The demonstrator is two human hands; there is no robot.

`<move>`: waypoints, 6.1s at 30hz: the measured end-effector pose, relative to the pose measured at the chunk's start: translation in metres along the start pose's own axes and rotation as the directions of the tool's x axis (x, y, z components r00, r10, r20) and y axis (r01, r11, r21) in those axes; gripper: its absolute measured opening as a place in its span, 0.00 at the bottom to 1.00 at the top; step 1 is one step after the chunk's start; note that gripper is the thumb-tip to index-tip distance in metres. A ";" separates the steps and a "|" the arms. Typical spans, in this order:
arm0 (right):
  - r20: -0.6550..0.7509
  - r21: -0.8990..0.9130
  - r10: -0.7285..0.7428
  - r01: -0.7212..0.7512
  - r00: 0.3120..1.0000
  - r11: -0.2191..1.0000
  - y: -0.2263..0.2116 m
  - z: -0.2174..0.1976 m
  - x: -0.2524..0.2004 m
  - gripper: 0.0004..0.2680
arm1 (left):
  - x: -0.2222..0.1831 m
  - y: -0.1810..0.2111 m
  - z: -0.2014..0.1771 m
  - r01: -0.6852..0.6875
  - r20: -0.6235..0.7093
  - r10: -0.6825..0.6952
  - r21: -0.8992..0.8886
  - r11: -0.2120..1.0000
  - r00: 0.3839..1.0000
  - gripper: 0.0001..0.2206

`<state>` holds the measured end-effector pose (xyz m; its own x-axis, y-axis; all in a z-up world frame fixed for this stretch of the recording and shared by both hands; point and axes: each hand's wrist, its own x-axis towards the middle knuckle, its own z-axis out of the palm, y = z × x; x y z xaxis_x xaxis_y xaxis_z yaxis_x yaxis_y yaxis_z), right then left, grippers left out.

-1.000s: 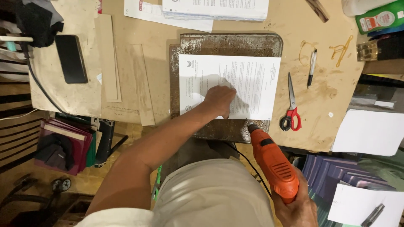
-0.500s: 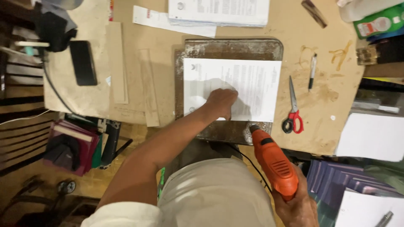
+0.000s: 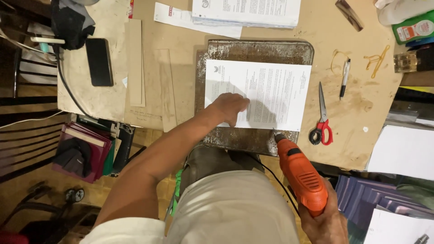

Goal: Aligning a large stack of papers on a metal tray and using a power drill to create holes for binding.

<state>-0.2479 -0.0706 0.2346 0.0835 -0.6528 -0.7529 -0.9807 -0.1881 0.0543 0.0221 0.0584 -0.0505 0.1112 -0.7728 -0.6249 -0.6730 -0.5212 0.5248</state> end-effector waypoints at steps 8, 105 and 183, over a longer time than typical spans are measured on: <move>-0.021 -0.011 0.024 -0.024 0.999 1.000 -0.002 0.000 -0.001 0.33 | -0.004 0.001 -0.003 0.005 0.033 -0.004 -0.025 1.000 0.999 0.28; -0.002 -0.065 0.130 -0.130 0.991 0.989 -0.056 -0.018 0.011 0.30 | 0.018 0.092 -0.051 0.281 0.054 -0.278 -0.309 0.909 0.959 0.11; 0.072 -0.113 -0.162 0.169 0.984 0.979 -0.074 -0.020 0.020 0.30 | 0.028 0.093 -0.030 0.257 -0.036 -0.282 -0.316 0.913 0.959 0.05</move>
<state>-0.1705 -0.0840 0.2286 0.2281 -0.5589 -0.7972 -0.9261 -0.3774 -0.0003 -0.0155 -0.0229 -0.0013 0.3226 -0.6065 -0.7266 -0.3552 -0.7892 0.5010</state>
